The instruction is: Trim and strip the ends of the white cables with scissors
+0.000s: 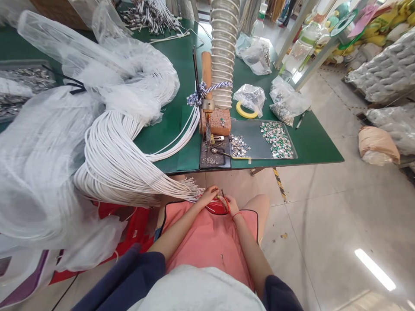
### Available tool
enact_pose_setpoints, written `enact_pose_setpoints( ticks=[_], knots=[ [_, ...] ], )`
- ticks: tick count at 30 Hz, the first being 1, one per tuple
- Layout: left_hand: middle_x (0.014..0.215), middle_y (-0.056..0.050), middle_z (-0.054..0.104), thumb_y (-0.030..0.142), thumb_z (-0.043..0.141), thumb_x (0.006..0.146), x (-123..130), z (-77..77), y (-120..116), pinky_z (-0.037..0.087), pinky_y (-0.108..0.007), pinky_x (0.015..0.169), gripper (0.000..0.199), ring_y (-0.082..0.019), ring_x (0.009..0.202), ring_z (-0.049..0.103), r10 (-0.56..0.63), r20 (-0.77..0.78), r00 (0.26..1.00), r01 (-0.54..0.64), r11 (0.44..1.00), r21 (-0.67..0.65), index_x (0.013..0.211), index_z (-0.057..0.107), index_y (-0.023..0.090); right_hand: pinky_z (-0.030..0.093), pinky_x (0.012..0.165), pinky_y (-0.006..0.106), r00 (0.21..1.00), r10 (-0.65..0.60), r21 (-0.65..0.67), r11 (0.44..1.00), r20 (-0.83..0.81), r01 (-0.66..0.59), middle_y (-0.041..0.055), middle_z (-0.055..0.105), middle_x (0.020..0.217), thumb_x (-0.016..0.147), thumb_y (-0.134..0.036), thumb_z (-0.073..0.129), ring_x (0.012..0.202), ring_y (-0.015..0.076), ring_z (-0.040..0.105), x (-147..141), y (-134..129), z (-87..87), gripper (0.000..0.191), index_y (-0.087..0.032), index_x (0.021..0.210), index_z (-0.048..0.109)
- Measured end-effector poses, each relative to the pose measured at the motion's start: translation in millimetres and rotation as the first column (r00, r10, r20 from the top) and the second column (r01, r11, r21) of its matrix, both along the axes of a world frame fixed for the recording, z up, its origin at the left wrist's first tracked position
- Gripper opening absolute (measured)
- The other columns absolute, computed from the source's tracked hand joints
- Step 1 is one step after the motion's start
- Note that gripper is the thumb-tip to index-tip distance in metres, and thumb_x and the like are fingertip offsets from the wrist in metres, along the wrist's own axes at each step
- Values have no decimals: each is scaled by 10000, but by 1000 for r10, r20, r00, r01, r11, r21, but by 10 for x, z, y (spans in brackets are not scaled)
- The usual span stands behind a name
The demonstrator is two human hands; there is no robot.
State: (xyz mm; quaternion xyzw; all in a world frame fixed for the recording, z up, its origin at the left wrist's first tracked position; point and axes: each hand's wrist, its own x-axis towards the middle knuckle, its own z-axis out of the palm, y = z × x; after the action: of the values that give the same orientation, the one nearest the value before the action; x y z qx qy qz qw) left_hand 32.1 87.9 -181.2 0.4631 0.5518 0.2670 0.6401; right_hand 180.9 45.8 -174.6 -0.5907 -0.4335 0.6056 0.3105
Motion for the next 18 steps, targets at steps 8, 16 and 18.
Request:
enact_pose_setpoints(
  ticks=[8, 16, 18],
  knots=[
    [693, 25, 578, 334, 581, 911, -13, 54, -13, 474, -245, 567, 236, -93, 578, 540, -37, -6, 999, 37, 999, 17, 805, 601, 125, 262, 372, 213, 999, 40, 0, 999, 31, -40, -87, 392, 398, 663, -643, 672, 373, 84, 347, 2, -21, -13, 495, -231, 550, 422],
    [699, 27, 563, 319, 584, 910, -24, 98, -26, 460, -236, 555, 223, -88, 573, 520, -68, -3, 998, 68, 998, 13, 801, 591, 125, 249, 357, 212, 997, 50, -11, 999, 56, -50, -94, 380, 365, 679, -625, 674, 343, 85, 342, 29, -29, -75, 464, -216, 562, 489],
    [695, 28, 562, 326, 584, 909, -22, 107, -28, 459, -237, 556, 229, -89, 572, 519, -68, -2, 998, 68, 998, 6, 797, 590, 126, 258, 355, 212, 997, 48, -18, 999, 58, -47, -92, 381, 357, 677, -635, 670, 340, 89, 353, 30, -29, -76, 468, -215, 561, 500]
  ],
)
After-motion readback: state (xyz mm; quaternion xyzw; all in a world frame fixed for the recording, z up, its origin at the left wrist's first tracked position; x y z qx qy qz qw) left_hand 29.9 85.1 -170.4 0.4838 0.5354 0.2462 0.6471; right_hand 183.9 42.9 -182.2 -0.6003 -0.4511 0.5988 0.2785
